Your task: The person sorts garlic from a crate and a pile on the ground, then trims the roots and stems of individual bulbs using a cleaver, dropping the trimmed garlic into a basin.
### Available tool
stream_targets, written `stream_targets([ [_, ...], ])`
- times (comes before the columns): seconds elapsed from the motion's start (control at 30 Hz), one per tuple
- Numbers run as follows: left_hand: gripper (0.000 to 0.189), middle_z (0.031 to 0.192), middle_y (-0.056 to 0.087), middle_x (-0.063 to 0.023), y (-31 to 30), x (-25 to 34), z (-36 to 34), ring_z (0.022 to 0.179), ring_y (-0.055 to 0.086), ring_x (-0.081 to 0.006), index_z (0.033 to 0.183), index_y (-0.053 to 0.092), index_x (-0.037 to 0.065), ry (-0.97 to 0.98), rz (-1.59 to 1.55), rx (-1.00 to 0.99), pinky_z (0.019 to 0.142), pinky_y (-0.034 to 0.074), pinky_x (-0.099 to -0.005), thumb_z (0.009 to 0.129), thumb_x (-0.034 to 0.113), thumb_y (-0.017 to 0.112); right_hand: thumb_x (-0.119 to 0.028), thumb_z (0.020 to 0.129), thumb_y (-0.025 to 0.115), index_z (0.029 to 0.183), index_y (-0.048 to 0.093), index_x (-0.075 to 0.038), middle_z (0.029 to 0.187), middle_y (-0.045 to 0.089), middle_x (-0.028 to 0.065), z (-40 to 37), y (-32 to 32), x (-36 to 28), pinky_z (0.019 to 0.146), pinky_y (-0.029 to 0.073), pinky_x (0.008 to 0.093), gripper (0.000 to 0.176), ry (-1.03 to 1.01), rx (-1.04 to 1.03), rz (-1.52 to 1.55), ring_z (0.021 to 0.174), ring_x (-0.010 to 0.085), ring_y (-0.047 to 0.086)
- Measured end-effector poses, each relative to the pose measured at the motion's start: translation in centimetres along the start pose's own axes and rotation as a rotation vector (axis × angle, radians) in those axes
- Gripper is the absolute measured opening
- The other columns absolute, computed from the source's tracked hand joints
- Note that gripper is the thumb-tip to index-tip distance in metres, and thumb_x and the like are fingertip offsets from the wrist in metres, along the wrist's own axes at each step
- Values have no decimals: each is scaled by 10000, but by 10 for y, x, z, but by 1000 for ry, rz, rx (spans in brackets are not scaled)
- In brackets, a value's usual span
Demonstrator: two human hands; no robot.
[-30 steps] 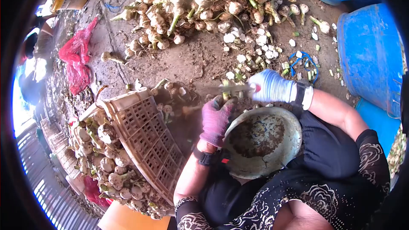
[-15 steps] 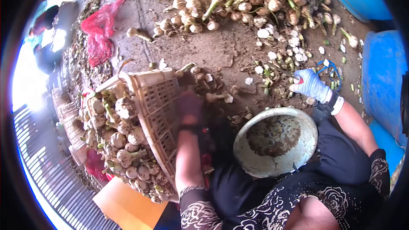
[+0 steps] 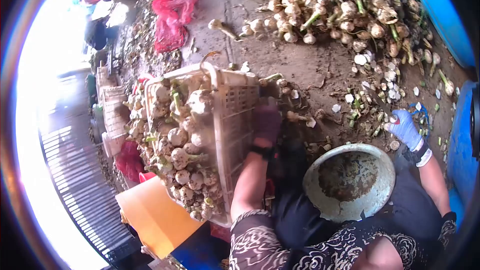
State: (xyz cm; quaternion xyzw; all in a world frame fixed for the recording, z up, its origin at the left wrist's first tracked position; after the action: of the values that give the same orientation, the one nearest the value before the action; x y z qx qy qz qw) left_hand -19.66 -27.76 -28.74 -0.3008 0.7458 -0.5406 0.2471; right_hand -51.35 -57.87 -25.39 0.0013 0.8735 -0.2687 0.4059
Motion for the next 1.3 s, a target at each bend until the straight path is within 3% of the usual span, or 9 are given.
stream_targets([
  [0.17,265,1001,646,-106,-161,27,-64,960,603,-298,1002,656,84,268,-316,668,806,498,-398,738,81,666,-285,666,736,781,596,16,617,521,99,-5,-10,40,583,430,354,352,-88,127,-119,604,198,514],
  [0.27,313,1002,640,-121,-195,-24,-80,947,611,-294,1061,642,66,-48,-605,870,805,497,-401,758,120,699,-268,666,739,799,609,20,631,543,88,-11,-29,26,590,437,342,343,38,91,-62,614,180,526],
  [0.37,488,1196,588,-141,-229,-80,-92,999,589,-313,1195,565,45,-295,374,762,850,477,-371,732,57,716,-217,669,735,786,619,14,633,559,61,-11,-37,38,587,438,330,284,77,104,34,617,154,535],
  [0.4,583,1216,581,-151,-256,-40,-91,1091,557,-327,1244,528,53,-547,167,610,883,465,-390,696,41,728,-209,671,732,774,617,11,628,556,54,-11,-42,43,585,438,330,269,72,124,6,612,154,533],
  [0.47,609,1234,573,-144,-252,-45,-92,1130,543,-299,1270,509,57,-98,181,891,923,453,-392,702,14,724,-196,671,731,758,605,10,630,554,50,-9,-43,55,582,437,333,257,88,138,5,612,154,531],
  [0.6,626,1295,526,-140,-225,47,-38,1210,482,-247,1282,502,1,144,-929,490,1052,345,-381,710,18,756,-225,665,766,800,597,16,630,517,32,-30,-48,45,561,427,330,324,101,194,149,604,141,489],
  [0.7,692,1313,517,-168,-207,90,30,1236,468,-281,1292,490,-3,7,-804,134,1051,349,-381,689,130,801,-228,650,761,777,580,18,599,498,52,-58,-59,50,537,413,336,331,135,180,-50,574,139,455],
  [1.07,957,1116,616,-214,-137,235,251,1040,603,-336,1413,343,104,329,-217,-161,874,493,-399,598,249,823,-257,651,746,679,512,-27,579,440,55,-83,-73,83,551,390,353,329,188,319,114,580,165,435],
  [1.3,579,875,686,-132,-60,261,225,800,667,-285,1067,587,82,272,-332,-43,722,528,-355,640,409,801,-287,660,751,645,510,-30,545,421,50,-83,-119,88,498,367,329,352,188,396,97,528,138,399],
])
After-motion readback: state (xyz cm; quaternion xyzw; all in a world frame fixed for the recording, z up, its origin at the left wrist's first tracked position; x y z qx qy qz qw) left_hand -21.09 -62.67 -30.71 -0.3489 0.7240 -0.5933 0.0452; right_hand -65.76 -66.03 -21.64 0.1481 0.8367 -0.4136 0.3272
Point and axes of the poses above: each hand's wrist, its own z-axis towards the middle knuckle, its own y-axis out of the palm, x = y × z, the point moved 1 cm from there along z, towards the middle knuckle
